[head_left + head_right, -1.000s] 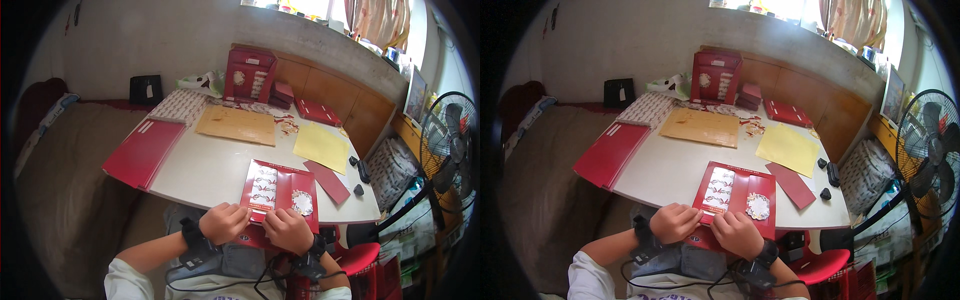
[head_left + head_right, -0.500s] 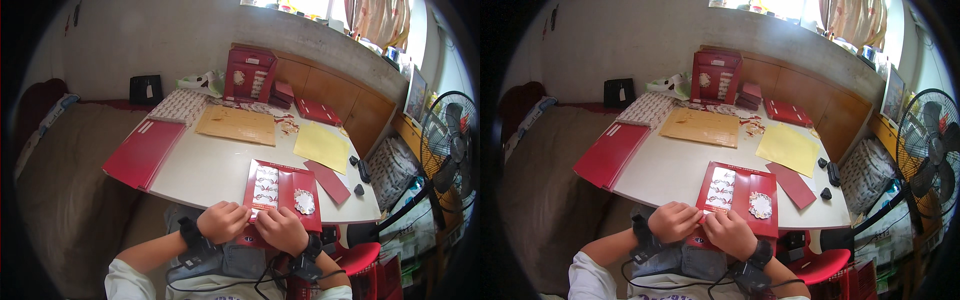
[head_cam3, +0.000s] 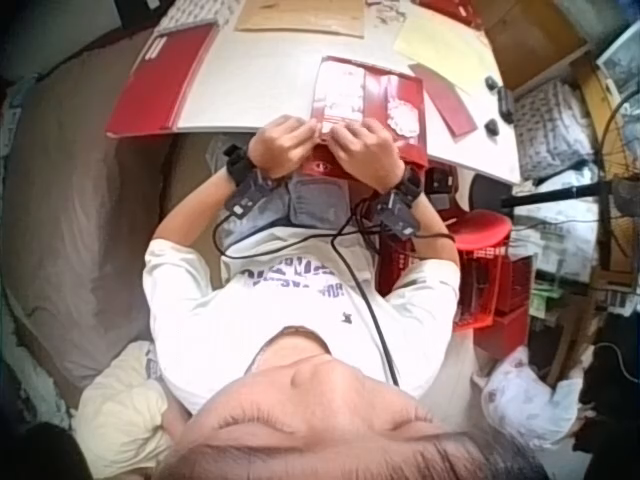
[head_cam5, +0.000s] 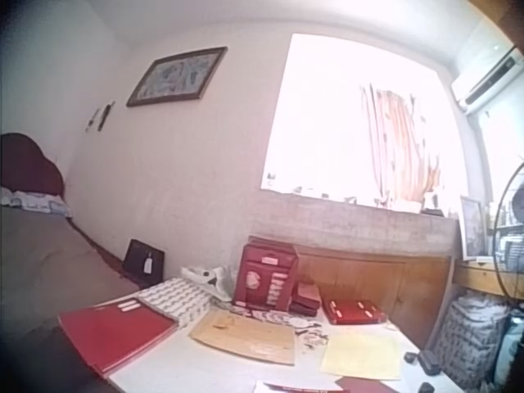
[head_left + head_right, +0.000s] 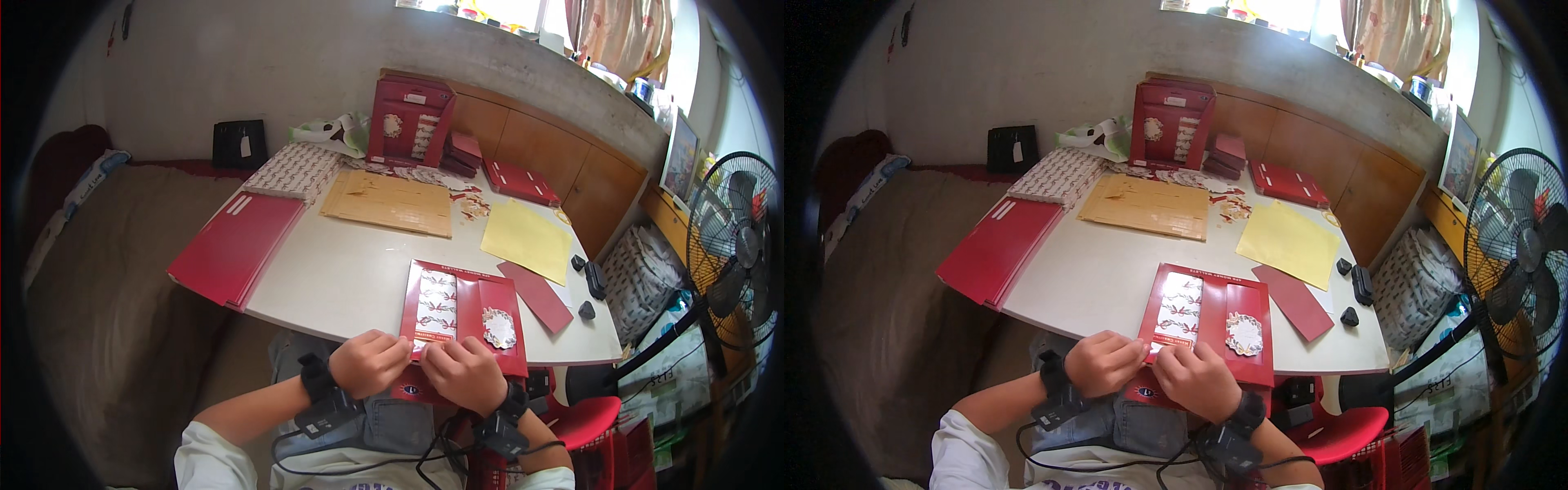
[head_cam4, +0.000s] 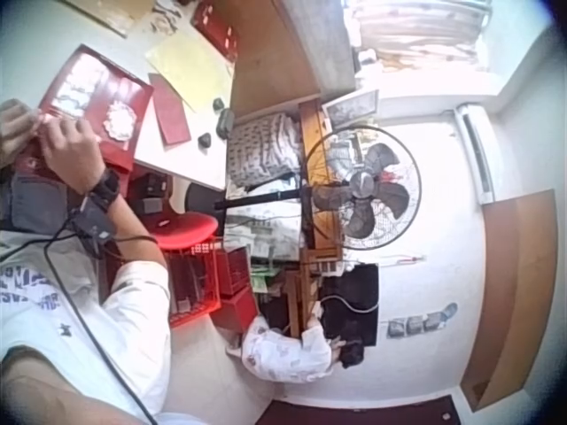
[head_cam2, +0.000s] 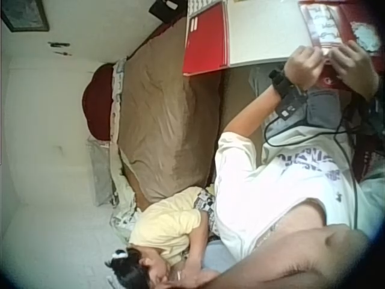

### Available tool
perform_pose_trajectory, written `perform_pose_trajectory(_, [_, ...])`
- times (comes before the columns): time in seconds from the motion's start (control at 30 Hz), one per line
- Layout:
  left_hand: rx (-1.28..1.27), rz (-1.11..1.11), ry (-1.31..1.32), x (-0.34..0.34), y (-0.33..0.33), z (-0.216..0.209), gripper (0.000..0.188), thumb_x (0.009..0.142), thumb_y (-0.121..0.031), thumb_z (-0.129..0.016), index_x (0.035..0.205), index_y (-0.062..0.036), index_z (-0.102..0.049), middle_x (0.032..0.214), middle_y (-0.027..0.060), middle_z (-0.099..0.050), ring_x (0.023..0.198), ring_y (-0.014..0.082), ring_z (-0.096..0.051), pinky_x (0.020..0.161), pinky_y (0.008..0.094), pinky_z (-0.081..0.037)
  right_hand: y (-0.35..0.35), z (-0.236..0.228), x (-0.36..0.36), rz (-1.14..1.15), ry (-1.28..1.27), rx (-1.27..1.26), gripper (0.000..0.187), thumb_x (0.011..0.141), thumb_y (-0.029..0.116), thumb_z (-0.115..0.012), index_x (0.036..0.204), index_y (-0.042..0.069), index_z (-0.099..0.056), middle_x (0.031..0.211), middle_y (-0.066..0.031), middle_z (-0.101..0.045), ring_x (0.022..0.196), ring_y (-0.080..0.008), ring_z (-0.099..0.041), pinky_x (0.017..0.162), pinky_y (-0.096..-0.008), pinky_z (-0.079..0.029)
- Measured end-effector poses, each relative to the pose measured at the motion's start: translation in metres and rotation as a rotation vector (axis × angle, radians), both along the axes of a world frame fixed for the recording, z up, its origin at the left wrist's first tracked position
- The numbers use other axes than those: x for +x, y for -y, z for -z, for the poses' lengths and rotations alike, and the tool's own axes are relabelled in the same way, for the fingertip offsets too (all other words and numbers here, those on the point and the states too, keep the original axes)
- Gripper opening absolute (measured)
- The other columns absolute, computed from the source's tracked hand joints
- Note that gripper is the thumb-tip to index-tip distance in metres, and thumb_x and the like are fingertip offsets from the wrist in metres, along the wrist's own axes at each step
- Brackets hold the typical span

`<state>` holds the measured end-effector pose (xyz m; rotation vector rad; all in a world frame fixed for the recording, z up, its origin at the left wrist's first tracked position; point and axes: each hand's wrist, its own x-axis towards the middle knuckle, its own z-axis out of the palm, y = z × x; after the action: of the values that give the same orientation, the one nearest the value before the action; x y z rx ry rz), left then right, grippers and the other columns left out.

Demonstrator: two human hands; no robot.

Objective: Assembling and folding cardboard wallets into red display folders.

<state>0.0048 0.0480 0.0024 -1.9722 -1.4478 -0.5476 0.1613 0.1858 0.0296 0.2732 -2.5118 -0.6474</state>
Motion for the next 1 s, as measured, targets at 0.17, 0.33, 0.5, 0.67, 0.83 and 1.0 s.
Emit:
perform_pose_trajectory(0.17, [0.018,-0.017,0.011,-0.004,0.001,-0.006,0.021,0.075,-0.011,-0.068,0.092,0.0012,-0.067,0.091,0.0067,-0.065,0.079,0.0172,-0.062,0.072,0.0295,-0.051,-0.016,-0.003,0.026,0.139,0.002,-0.089,0.030,0.078,0.016,-0.059,0.107,0.006,-0.062,0.091,-0.0014,-0.058,0.076,-0.0133,-0.057,0.060,-0.0273,-0.044])
perform_pose_trajectory(0.33, [0.036,-0.039,0.006,-0.002,0.000,-0.020,0.019,0.075,-0.012,-0.069,0.090,-0.0014,-0.068,0.090,0.0037,-0.065,0.079,0.0161,-0.062,0.074,0.0302,-0.050,-0.024,-0.014,0.047,0.135,-0.039,-0.086,0.029,0.077,0.012,-0.059,0.105,0.005,-0.062,0.089,-0.0017,-0.058,0.079,-0.0138,-0.059,0.063,-0.0281,-0.046])
perform_pose_trajectory(0.5, [0.019,-0.023,-0.083,0.000,-0.006,-0.027,0.021,0.077,-0.016,-0.067,0.092,-0.0028,-0.066,0.089,0.0020,-0.063,0.080,0.0143,-0.061,0.072,0.0292,-0.048,-0.030,-0.011,0.044,0.118,-0.126,-0.095,0.022,0.077,0.011,-0.061,0.098,0.006,-0.065,0.084,0.0000,-0.059,0.075,-0.0129,-0.059,0.061,-0.0282,-0.045])
perform_pose_trajectory(0.67, [0.071,0.009,-0.177,0.015,-0.025,-0.036,0.018,0.077,-0.019,-0.063,0.088,-0.0052,-0.064,0.084,0.0005,-0.059,0.077,0.0122,-0.058,0.068,0.0264,-0.044,-0.028,-0.015,0.037,0.126,-0.130,-0.239,0.019,0.075,0.014,-0.063,0.093,0.009,-0.066,0.082,0.0021,-0.059,0.071,-0.0135,-0.057,0.058,-0.0289,-0.043])
perform_pose_trajectory(0.83, [0.099,0.030,-0.328,0.025,-0.046,-0.045,0.014,0.075,-0.022,-0.060,0.073,-0.0090,-0.057,0.070,-0.0006,-0.049,0.066,0.0123,-0.052,0.059,0.0264,-0.040,-0.023,-0.021,0.028,0.083,-0.104,-0.357,0.018,0.072,0.014,-0.065,0.091,0.011,-0.065,0.082,0.0014,-0.059,0.071,-0.0161,-0.057,0.058,-0.0301,-0.043])
perform_pose_trajectory(1.0, [0.211,0.056,-0.424,0.022,-0.052,-0.040,0.019,0.080,-0.026,-0.060,0.071,-0.0111,-0.053,0.069,-0.0014,-0.046,0.065,0.0107,-0.051,0.059,0.0248,-0.036,-0.026,-0.021,0.026,0.044,-0.061,-0.641,0.018,0.070,0.009,-0.066,0.087,0.007,-0.065,0.084,-0.0037,-0.059,0.074,-0.0229,-0.058,0.061,-0.0352,-0.047])
